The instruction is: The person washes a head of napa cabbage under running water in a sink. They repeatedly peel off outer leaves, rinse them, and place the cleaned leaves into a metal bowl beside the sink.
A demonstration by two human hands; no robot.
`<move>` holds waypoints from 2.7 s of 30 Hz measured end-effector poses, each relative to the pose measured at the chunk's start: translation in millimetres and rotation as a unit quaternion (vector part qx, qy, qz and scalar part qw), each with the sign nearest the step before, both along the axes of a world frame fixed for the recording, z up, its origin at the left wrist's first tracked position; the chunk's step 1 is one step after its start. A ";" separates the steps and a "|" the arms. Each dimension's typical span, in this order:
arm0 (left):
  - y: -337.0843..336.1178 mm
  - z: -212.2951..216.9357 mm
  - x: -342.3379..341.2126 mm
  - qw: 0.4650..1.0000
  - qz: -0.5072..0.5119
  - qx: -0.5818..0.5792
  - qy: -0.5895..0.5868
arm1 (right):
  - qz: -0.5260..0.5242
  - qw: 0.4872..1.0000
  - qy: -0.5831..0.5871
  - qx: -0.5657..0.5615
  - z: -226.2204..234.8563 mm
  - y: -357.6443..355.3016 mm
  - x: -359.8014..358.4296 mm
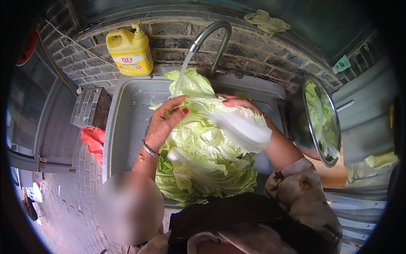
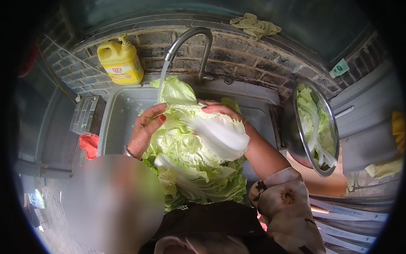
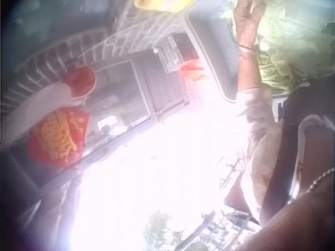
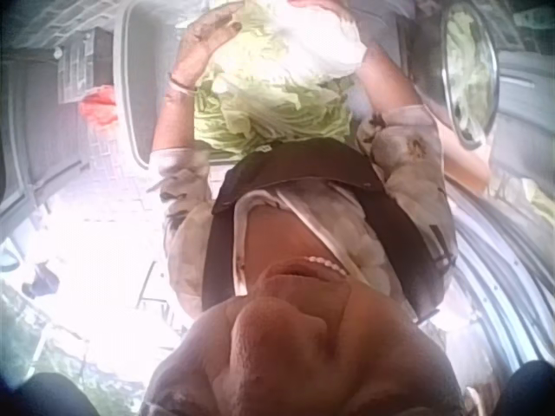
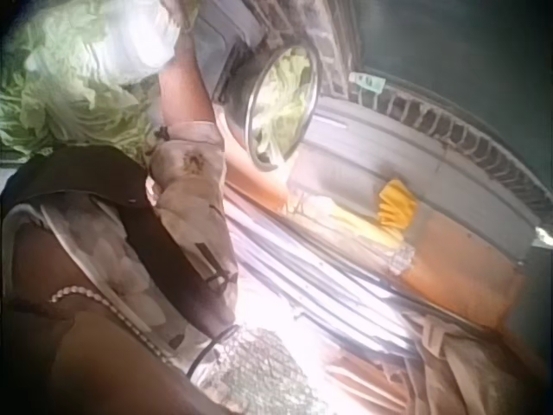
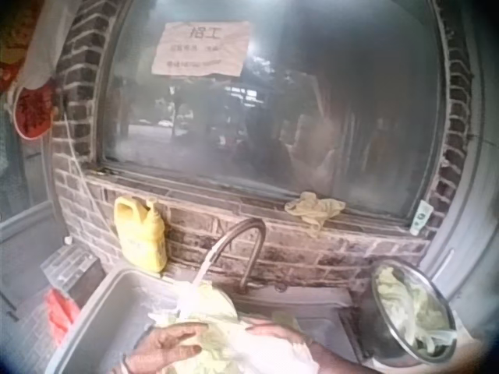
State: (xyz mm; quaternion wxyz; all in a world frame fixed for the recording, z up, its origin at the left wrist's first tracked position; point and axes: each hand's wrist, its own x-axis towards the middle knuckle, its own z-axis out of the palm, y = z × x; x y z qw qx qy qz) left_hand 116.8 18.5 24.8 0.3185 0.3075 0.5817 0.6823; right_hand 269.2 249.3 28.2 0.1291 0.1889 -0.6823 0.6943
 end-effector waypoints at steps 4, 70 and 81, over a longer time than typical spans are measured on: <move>6.7 -36.4 -28.3 0.978 0.179 -0.056 -0.094 | -0.020 0.999 -0.029 -0.004 3.4 -9.4 14.0; -3.5 -11.3 -16.5 0.955 0.078 0.012 -0.287 | 0.015 0.978 -0.185 -0.095 19.1 -32.5 -148.7; 40.1 -4.7 27.4 0.949 -0.045 0.062 -0.305 | -0.037 0.976 -0.160 -0.140 25.1 -24.3 -152.4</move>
